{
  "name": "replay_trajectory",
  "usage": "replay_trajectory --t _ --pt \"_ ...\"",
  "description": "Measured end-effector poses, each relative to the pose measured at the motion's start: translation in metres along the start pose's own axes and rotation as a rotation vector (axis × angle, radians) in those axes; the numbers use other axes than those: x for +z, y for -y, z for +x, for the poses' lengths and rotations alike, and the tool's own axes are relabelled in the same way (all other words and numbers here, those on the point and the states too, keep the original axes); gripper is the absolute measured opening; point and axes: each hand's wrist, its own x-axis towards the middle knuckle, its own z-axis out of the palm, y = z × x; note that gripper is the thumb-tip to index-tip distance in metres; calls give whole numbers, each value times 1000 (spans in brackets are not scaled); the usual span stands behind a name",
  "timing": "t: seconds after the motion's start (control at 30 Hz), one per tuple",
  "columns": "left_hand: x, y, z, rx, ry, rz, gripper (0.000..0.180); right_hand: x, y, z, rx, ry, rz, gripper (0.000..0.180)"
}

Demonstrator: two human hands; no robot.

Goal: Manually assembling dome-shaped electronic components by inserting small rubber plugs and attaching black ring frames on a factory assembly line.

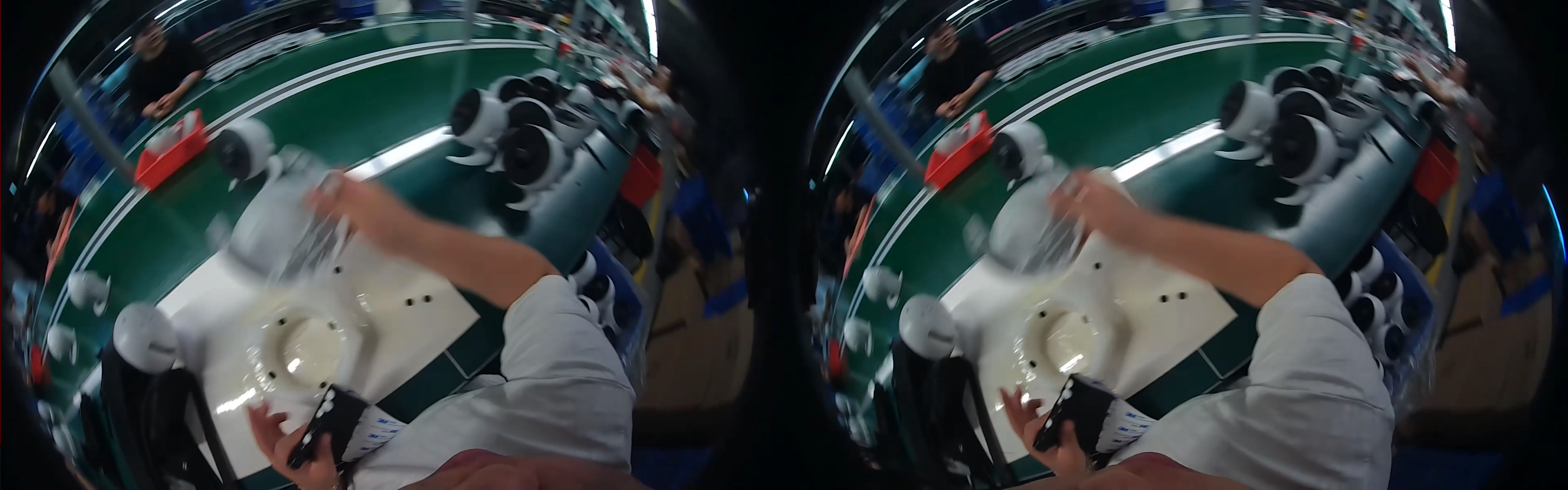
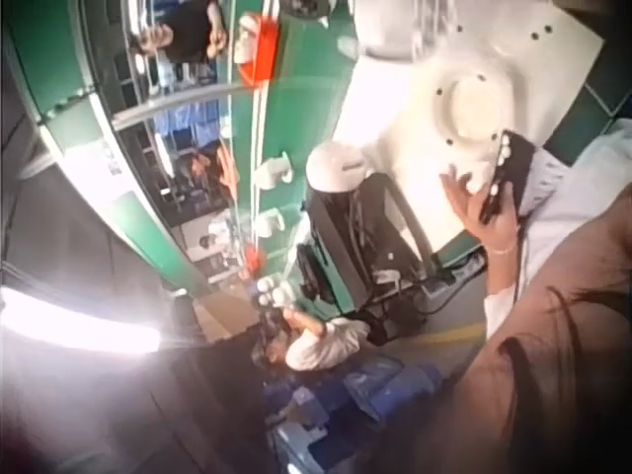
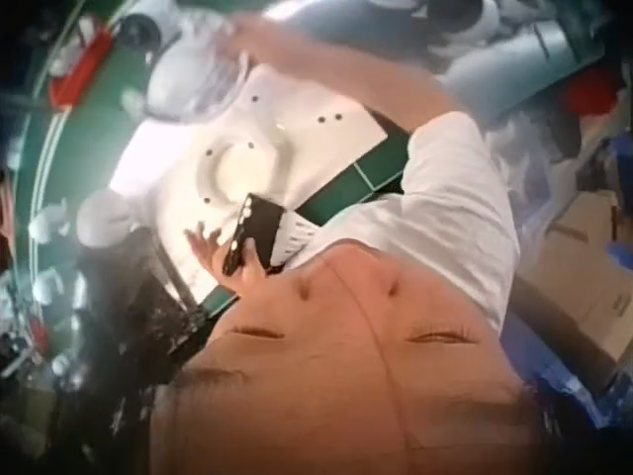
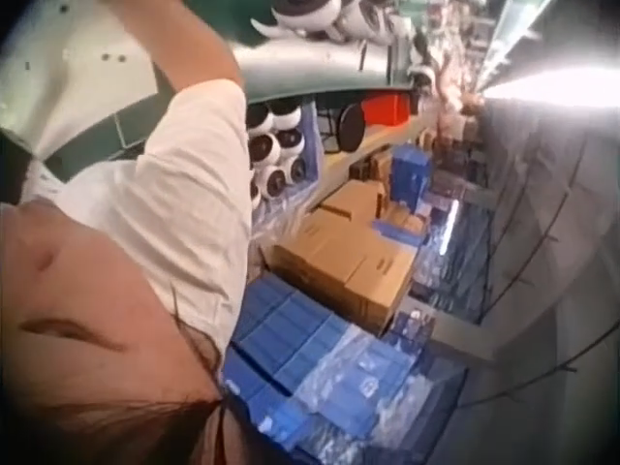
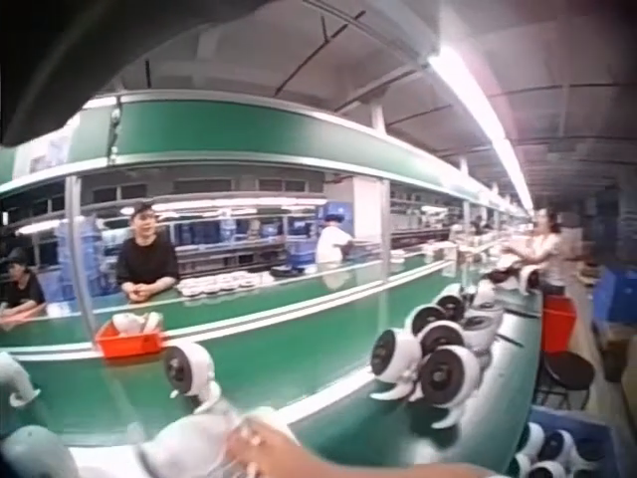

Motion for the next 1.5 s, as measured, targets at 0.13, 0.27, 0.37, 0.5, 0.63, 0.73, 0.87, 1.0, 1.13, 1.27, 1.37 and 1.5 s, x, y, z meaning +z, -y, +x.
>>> replay_trajectory --t 0.13,0.27,0.37,0.5,0.63,0.73,0.87,1.0,1.13,1.27,1.37,1.5 --pt "1 -7 7 212 33 104 43 42 11 -75 45 345 -11 34" --pt "10 -1 -4 1 -14 -102 29 41 7 -96 27 384 123 37" --pt "7 5 -8 -62 -5 -101 31 7 5 -100 93 481 42 36" --pt "6 5 -8 -144 5 -110 33 -79 12 -131 -626 -268 -934 31" --pt "12 5 -10 -192 44 -157 34 -191 6 -156 -519 -1210 -1215 58" --pt "24 16 -6 -158 75 -229 34 -250 -13 -158 -166 -1081 -474 91" --pt "28 24 -3 -129 71 -256 35 -257 -24 -149 -99 -917 -240 99" --pt "19 24 -9 -123 29 -234 35 -249 -25 -118 -98 -851 -250 100" --pt "13 25 -14 -110 -38 -208 36 -247 -32 -73 -96 -820 -348 95" --pt "12 16 -14 -126 -84 -186 36 -242 -41 -8 -157 -798 -348 98" --pt "3 18 -18 -163 -56 -150 35 -241 -45 43 -238 -843 -304 106" --pt "-2 20 -20 -176 -60 -81 35 -232 -54 104 -242 -1058 -445 107"
